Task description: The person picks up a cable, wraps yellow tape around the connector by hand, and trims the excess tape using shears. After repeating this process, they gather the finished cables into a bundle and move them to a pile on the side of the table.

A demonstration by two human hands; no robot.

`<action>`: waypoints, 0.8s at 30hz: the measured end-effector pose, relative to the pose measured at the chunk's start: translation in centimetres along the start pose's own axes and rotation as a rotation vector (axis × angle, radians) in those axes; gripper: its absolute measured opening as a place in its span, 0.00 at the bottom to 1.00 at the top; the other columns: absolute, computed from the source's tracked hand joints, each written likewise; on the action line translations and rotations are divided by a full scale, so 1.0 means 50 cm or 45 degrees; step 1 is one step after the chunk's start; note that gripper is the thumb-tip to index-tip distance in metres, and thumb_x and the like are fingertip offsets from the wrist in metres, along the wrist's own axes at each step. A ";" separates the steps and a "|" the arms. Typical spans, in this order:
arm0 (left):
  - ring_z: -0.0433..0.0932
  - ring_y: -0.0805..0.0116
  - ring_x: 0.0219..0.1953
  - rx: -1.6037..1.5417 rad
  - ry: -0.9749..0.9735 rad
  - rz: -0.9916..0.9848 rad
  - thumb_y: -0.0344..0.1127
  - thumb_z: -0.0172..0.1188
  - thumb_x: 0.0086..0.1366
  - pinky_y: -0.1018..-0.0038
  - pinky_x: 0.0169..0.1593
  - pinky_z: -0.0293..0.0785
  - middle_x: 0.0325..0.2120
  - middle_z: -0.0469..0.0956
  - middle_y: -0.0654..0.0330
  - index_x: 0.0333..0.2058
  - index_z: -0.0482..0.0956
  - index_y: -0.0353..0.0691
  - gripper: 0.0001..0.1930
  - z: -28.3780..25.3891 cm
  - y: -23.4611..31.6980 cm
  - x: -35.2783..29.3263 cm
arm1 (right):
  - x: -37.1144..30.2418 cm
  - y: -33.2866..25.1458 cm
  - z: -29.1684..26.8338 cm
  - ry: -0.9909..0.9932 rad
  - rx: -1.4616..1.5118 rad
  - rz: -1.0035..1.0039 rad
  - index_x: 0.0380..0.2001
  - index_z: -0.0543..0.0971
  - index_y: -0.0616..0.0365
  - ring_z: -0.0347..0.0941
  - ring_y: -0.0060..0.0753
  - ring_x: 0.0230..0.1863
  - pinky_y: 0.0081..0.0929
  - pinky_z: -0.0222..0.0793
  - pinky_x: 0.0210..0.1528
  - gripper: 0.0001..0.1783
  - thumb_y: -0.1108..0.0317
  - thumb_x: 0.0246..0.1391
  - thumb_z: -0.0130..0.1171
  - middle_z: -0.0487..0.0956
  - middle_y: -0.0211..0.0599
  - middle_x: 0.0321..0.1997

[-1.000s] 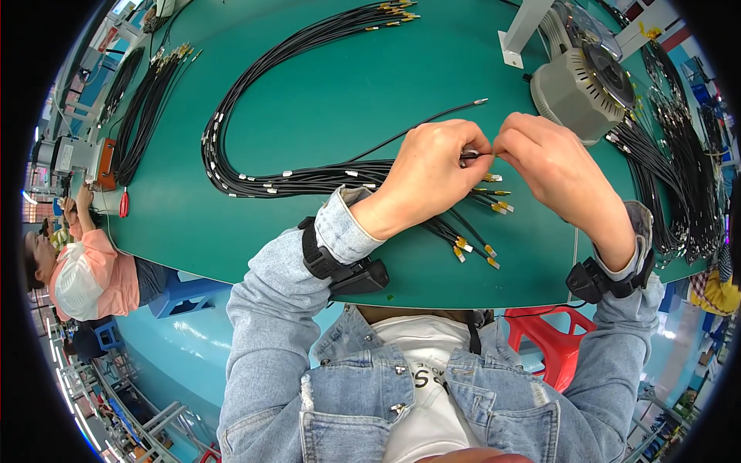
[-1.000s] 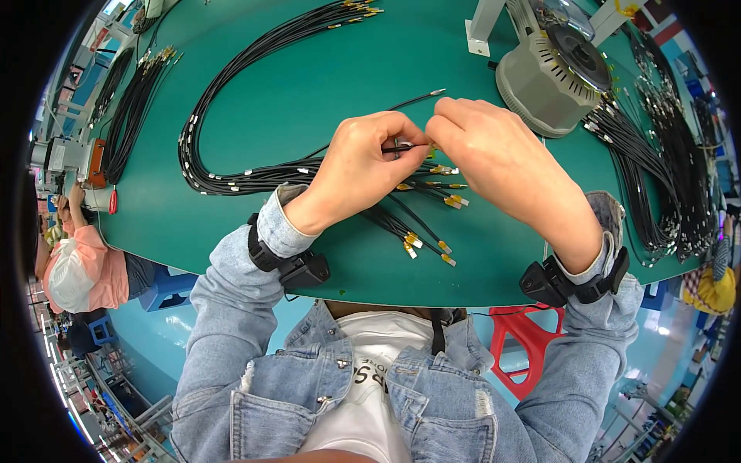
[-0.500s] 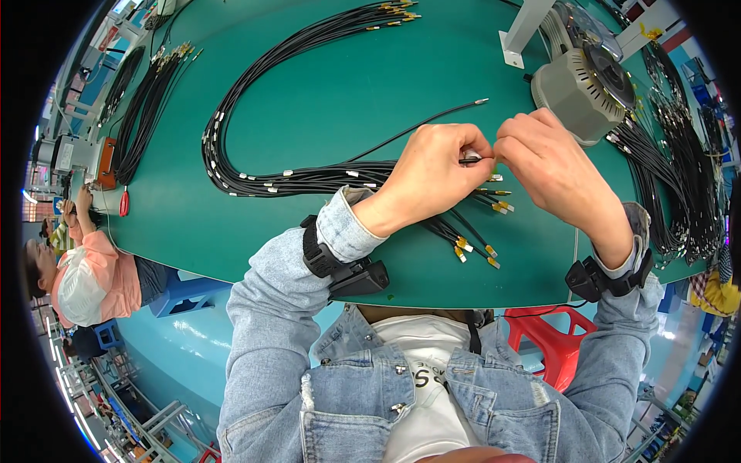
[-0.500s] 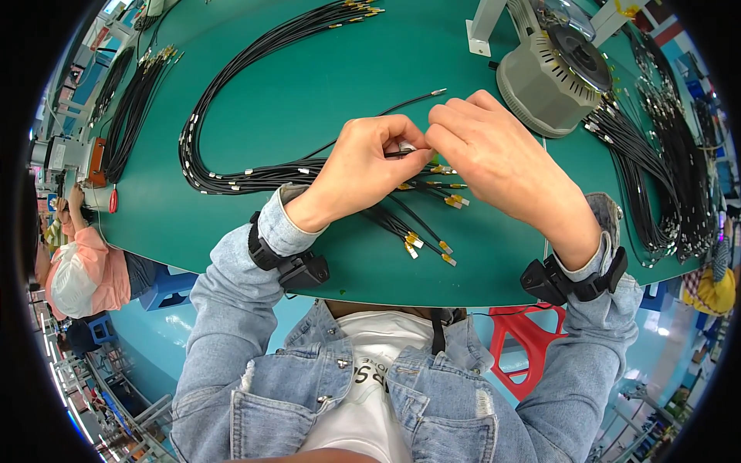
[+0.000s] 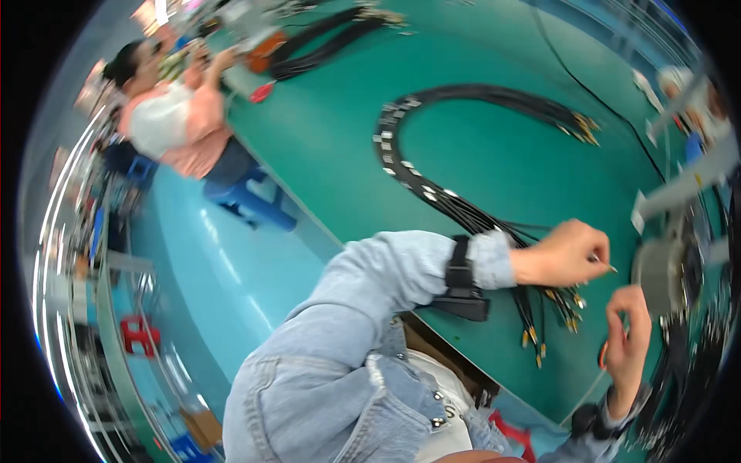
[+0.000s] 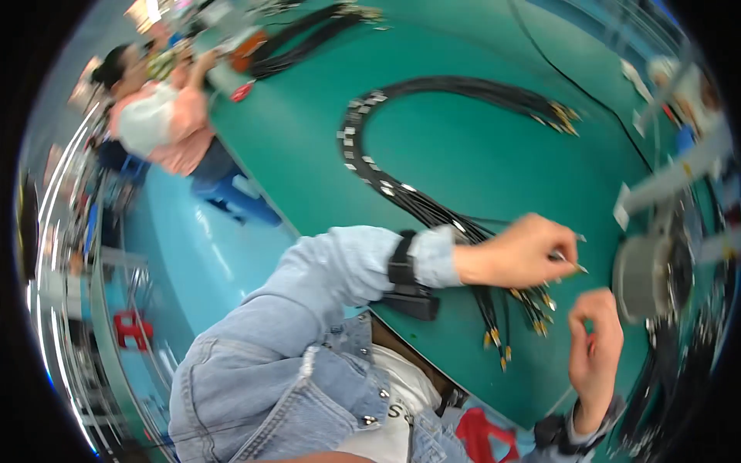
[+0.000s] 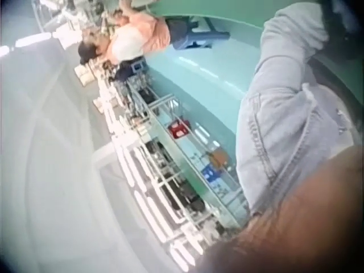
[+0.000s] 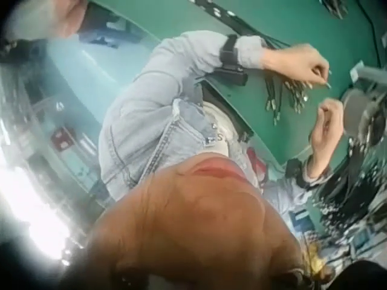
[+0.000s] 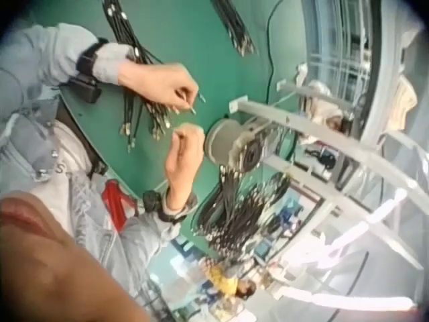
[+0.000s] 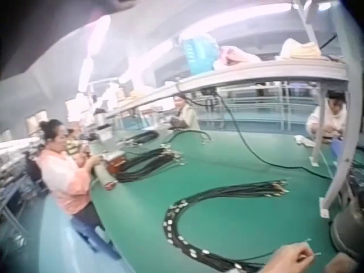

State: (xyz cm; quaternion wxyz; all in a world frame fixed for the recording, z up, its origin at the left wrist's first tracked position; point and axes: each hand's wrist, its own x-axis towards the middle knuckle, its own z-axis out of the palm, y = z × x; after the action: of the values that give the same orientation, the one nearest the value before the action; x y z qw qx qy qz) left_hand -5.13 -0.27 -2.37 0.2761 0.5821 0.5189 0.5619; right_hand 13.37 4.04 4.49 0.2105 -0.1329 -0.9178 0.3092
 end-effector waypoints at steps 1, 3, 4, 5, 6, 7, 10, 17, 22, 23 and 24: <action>0.77 0.64 0.24 0.023 0.029 0.027 0.31 0.60 0.50 0.73 0.29 0.71 0.20 0.77 0.53 0.22 0.76 0.33 0.06 -0.002 0.009 0.000 | -0.008 0.001 0.000 0.053 0.051 0.043 0.26 0.65 0.63 0.60 0.34 0.30 0.23 0.58 0.35 0.05 0.81 0.45 0.48 0.64 0.38 0.28; 0.77 0.63 0.23 0.066 0.096 0.051 0.31 0.59 0.50 0.73 0.29 0.71 0.20 0.77 0.53 0.22 0.75 0.33 0.06 -0.012 0.014 -0.003 | -0.023 0.010 0.020 0.112 0.184 0.139 0.26 0.65 0.62 0.59 0.31 0.30 0.22 0.57 0.35 0.04 0.80 0.47 0.47 0.64 0.37 0.29; 0.76 0.64 0.23 0.021 0.098 0.032 0.31 0.59 0.50 0.73 0.28 0.71 0.20 0.77 0.54 0.22 0.75 0.33 0.06 -0.009 0.017 -0.003 | -0.034 0.017 0.027 0.195 0.284 0.313 0.26 0.64 0.62 0.58 0.28 0.30 0.21 0.57 0.36 0.04 0.79 0.50 0.47 0.63 0.35 0.29; 0.76 0.65 0.22 -0.027 0.098 0.016 0.31 0.60 0.50 0.74 0.27 0.70 0.20 0.77 0.55 0.22 0.75 0.33 0.06 -0.012 0.022 -0.004 | -0.042 0.024 0.032 0.176 0.294 0.280 0.26 0.64 0.62 0.58 0.28 0.30 0.21 0.57 0.36 0.04 0.79 0.50 0.47 0.63 0.35 0.29; 0.75 0.66 0.22 -0.080 0.093 0.001 0.31 0.60 0.50 0.74 0.27 0.69 0.20 0.77 0.55 0.22 0.75 0.33 0.06 -0.020 0.027 -0.005 | -0.050 0.034 0.037 0.212 0.357 0.307 0.26 0.64 0.62 0.58 0.27 0.30 0.21 0.57 0.35 0.04 0.78 0.51 0.47 0.63 0.34 0.29; 0.75 0.66 0.22 -0.071 0.111 0.004 0.31 0.60 0.50 0.74 0.27 0.69 0.20 0.77 0.55 0.22 0.75 0.33 0.06 -0.025 0.030 -0.005 | -0.060 0.044 0.040 0.251 0.414 0.346 0.26 0.63 0.62 0.57 0.26 0.30 0.20 0.57 0.35 0.04 0.78 0.52 0.46 0.62 0.33 0.29; 0.73 0.70 0.21 -0.137 0.177 -0.032 0.30 0.60 0.50 0.76 0.26 0.68 0.19 0.76 0.59 0.23 0.74 0.34 0.06 -0.037 0.037 -0.003 | -0.069 0.061 0.049 0.313 0.478 0.368 0.27 0.64 0.62 0.58 0.24 0.32 0.20 0.57 0.37 0.03 0.77 0.53 0.46 0.63 0.33 0.31; 0.71 0.77 0.22 -0.168 0.175 0.094 0.33 0.62 0.51 0.78 0.26 0.68 0.20 0.75 0.61 0.26 0.74 0.33 0.09 -0.039 0.032 0.016 | -0.058 0.025 0.055 0.620 0.488 0.491 0.44 0.70 0.65 0.65 0.26 0.45 0.21 0.60 0.49 0.13 0.78 0.54 0.45 0.70 0.37 0.48; 0.69 0.84 0.23 -0.351 0.101 -0.171 0.32 0.61 0.55 0.84 0.25 0.66 0.20 0.74 0.66 0.28 0.75 0.33 0.08 -0.067 0.029 -0.002 | -0.015 0.064 0.074 0.625 0.679 0.523 0.43 0.73 0.64 0.68 0.23 0.47 0.22 0.62 0.49 0.12 0.72 0.57 0.48 0.74 0.34 0.44; 0.68 0.84 0.22 -0.353 0.086 -0.207 0.32 0.61 0.55 0.83 0.24 0.66 0.19 0.74 0.65 0.28 0.75 0.33 0.08 -0.061 0.029 0.003 | -0.010 0.067 0.072 0.637 0.711 0.516 0.43 0.73 0.63 0.68 0.23 0.47 0.22 0.62 0.49 0.12 0.71 0.57 0.47 0.74 0.33 0.44; 0.68 0.84 0.22 -0.384 0.028 -0.200 0.32 0.61 0.55 0.83 0.24 0.66 0.19 0.74 0.65 0.28 0.75 0.33 0.08 -0.056 0.026 0.006 | -0.003 0.073 0.078 0.636 0.761 0.490 0.43 0.73 0.63 0.68 0.23 0.47 0.22 0.62 0.48 0.12 0.71 0.57 0.47 0.75 0.33 0.44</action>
State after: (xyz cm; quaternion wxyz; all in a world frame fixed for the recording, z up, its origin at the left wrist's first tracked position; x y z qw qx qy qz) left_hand -7.42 -1.13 -0.48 0.3976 0.4854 0.4758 0.6164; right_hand 12.11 4.84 -0.65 0.3937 -0.3056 -0.6674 0.5534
